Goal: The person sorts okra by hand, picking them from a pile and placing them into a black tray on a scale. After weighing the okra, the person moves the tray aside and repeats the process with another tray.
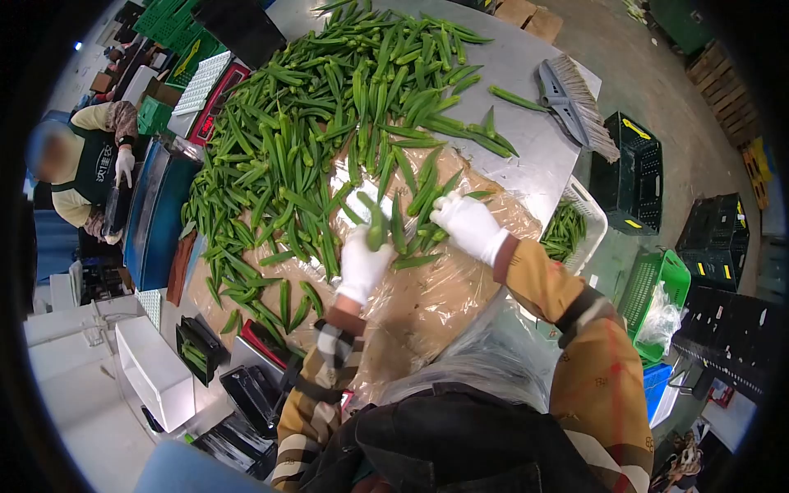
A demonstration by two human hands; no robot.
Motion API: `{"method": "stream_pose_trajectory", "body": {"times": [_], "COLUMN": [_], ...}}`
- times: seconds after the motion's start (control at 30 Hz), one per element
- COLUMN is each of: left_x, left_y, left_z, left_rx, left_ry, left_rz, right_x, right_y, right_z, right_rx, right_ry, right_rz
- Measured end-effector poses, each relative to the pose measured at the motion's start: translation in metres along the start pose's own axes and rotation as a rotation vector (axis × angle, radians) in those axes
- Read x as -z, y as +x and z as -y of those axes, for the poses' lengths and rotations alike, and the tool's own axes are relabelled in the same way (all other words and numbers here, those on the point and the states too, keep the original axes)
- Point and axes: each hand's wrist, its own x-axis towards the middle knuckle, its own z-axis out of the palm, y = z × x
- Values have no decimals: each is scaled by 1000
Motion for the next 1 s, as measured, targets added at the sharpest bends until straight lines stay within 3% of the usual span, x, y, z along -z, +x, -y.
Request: {"method": "stream_pose_trajectory", "body": {"times": [0.03,0.07,0.17,0.3,0.37,0.4,0.5,0.63,0.67,0.7,0.77,0.9,0.93,1.0], "left_x": [-18,-33,-50,-35,-21,-15,-6,-6,-11,-18,-26,-59,-57,-49], "left_y": [4,7,15,19,12,4,-15,-38,-40,-42,-39,-26,-24,-31], "left_z": [1,-3,-13,-11,0,7,21,7,1,-8,-24,-8,-9,-12], "left_rx": [-149,-106,-43,144,171,76,-78,-161,-226,-267,-455,-458,-387,-357], "left_ry": [17,33,111,87,-101,-246,-294,-77,-48,-15,295,487,513,445], "left_rz": [-84,-92,-138,2,47,-28,-31,-107,-87,-79,-93,49,224,250], "right_x": [-12,-16,-12,-2,-7,-3,17,55,51,41,28,5,6,30], "right_y": [5,8,16,-6,-14,-15,-24,-23,-23,-23,-15,-13,-11,-16], "right_z": [-3,-4,2,-6,-12,-11,-9,-26,-39,-51,-60,-65,-64,-42], "right_rx": [88,179,229,193,164,145,-39,-336,-360,-382,-228,-117,-182,-425], "right_ry": [-70,-141,-295,-401,-281,-226,-19,188,95,3,-49,-181,-260,12], "right_rz": [-49,-97,30,83,63,68,80,108,64,18,-74,-85,79,138]}}
